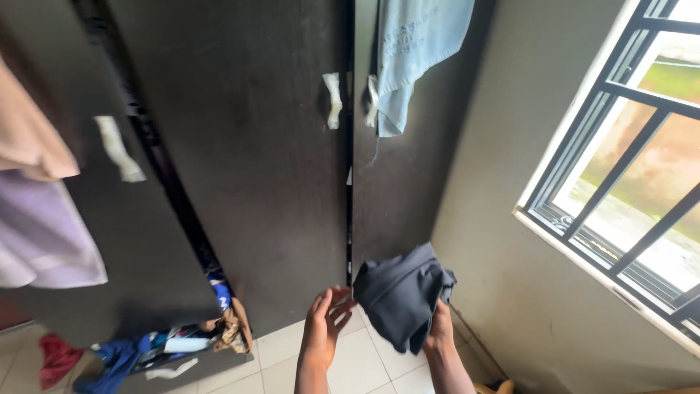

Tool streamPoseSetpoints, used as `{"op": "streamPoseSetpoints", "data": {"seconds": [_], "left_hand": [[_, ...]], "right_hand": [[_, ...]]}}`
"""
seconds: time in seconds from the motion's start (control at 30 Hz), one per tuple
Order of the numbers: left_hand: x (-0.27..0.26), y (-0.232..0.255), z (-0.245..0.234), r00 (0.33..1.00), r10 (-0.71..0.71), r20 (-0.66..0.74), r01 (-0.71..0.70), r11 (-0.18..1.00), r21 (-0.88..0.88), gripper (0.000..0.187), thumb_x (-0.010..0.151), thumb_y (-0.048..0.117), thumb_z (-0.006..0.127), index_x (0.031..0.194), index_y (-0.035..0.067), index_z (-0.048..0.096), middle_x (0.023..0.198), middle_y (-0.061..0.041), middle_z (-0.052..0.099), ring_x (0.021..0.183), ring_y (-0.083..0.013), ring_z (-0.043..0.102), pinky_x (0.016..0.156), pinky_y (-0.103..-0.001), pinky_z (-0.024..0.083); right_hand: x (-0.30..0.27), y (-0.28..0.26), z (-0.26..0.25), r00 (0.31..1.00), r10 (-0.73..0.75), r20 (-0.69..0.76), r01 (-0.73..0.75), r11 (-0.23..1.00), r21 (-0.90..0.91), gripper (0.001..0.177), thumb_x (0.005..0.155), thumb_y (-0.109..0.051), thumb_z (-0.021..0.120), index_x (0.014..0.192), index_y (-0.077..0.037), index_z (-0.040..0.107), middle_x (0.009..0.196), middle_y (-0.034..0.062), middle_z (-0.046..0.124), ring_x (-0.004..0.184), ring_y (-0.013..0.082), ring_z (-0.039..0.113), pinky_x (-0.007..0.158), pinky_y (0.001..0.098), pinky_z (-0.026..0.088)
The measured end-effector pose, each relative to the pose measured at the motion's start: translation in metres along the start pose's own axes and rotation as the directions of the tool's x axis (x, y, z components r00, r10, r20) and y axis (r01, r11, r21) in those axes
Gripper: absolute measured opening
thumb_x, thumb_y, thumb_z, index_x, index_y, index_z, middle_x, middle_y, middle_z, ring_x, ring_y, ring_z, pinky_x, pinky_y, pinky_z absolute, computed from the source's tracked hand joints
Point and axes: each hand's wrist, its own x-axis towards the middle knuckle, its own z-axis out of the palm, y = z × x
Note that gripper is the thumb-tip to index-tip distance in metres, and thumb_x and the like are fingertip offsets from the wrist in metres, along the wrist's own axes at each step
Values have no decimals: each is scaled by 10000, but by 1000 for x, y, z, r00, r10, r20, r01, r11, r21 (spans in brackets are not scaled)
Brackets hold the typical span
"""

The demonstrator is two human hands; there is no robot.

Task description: Folding clothes, putting them in a wardrobe, and then sweeping the floor.

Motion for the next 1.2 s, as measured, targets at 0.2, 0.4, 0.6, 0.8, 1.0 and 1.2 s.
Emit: {"op": "streamPoseSetpoints", "data": {"seconds": [0.2,0.4,0.6,0.8,1.0,1.2], "left_hand": [[127,40,37,1000,-13,7,12,1000,28,305,983,357,588,1152,106,624,1163,-82,733,1009,-227,704,851,-342,496],[248,105,76,990,50,135,-66,991,119,215,1005,286,586,1093,92,616,1106,-70,725,882,-184,720,743,-282,528],[345,202,132,944,292,154,-326,902,283,272,1005,261,600,1203,75,614,1143,-34,699,927,-136,701,765,-257,537],[431,234,161,827,546,131,-542,715,442,388,959,204,634,1322,74,588,1322,-33,657,1174,-139,646,936,-314,528],[465,218,190,750,650,123,-580,556,596,406,942,238,690,1305,81,599,1289,-60,693,1158,-191,667,957,-344,533],[494,191,208,583,810,-60,-449,383,807,305,1084,335,537,1040,51,639,875,-31,772,837,-174,739,791,-349,545]], "right_hand": [[98,-44,30,985,-163,-53,161,986,-28,528,902,-265,634,1378,-52,552,1313,182,654,1170,329,655,1038,529,516],[158,-83,37,957,-280,-72,276,960,-54,527,908,-263,658,1369,-29,559,1284,201,659,1146,330,665,1008,540,530],[192,-105,46,949,-314,-37,313,949,-21,526,889,-278,676,1348,-43,574,1258,179,688,1125,324,689,990,544,542],[267,-120,44,955,-295,26,295,955,-5,511,941,-243,674,1385,-21,552,1299,183,657,1165,326,659,1029,548,515],[343,-149,45,983,-176,54,177,984,1,477,967,-223,625,1389,-14,553,1319,197,648,1190,330,635,1040,539,510],[390,-192,55,994,-95,51,97,994,-46,495,971,-231,604,1404,-1,537,1355,202,639,1219,325,633,1061,522,505]]}}
